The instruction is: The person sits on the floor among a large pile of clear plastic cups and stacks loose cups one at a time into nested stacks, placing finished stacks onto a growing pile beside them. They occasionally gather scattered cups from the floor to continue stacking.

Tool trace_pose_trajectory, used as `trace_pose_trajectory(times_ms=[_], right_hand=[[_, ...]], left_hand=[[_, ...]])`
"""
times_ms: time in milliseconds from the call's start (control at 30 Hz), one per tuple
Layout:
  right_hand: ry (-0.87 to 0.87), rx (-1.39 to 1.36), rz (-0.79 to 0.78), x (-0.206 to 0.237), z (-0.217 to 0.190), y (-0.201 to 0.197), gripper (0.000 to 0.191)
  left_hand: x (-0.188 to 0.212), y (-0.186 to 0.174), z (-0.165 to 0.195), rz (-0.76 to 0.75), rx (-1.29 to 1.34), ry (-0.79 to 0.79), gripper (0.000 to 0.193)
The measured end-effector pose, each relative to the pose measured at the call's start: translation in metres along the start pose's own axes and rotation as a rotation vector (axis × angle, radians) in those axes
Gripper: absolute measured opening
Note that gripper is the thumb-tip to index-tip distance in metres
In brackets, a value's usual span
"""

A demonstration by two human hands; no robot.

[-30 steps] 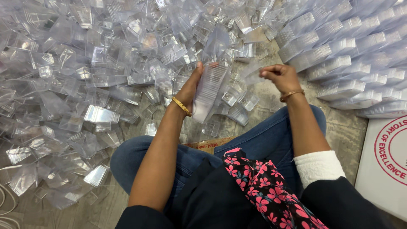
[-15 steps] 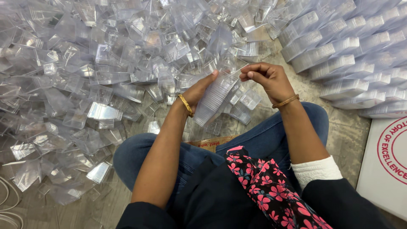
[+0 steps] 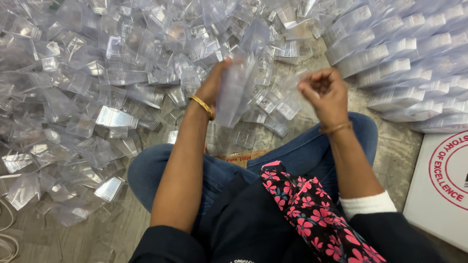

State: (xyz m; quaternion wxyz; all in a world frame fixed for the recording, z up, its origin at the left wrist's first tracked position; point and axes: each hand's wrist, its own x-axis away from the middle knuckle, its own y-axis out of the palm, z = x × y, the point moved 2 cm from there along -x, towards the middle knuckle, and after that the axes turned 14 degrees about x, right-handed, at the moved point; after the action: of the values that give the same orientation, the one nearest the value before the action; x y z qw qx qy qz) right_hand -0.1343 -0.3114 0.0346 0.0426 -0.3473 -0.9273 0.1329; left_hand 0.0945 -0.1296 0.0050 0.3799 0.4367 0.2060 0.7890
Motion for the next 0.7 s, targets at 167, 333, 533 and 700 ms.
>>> trace_pose_trajectory(times_ms=[167,333,533,700], right_hand=[[-0.133,0.596,-0.19,0.068,0.014,0.061,0.059],[-0.488,0.715,-0.257,0.085,0.025,0.114,0.06],[-0.172,1.069,-0.06,0.045,0.063,0.054,0.02],[-0.011,1.353,-0.243,0.025,0.106,0.034,0.016]], left_hand=[[-0.001,-0.014,0.015,-0.006,0.243,0.325,0.053],[-0.006,-0.024,0.01,-0.119,0.571,0.299,0.058],[-0.007,-0.015,0.003,-0.214,0.647,0.243,0.061],[0.002,-0.001,0.005,-0.445,0.606,0.207,0.058]])
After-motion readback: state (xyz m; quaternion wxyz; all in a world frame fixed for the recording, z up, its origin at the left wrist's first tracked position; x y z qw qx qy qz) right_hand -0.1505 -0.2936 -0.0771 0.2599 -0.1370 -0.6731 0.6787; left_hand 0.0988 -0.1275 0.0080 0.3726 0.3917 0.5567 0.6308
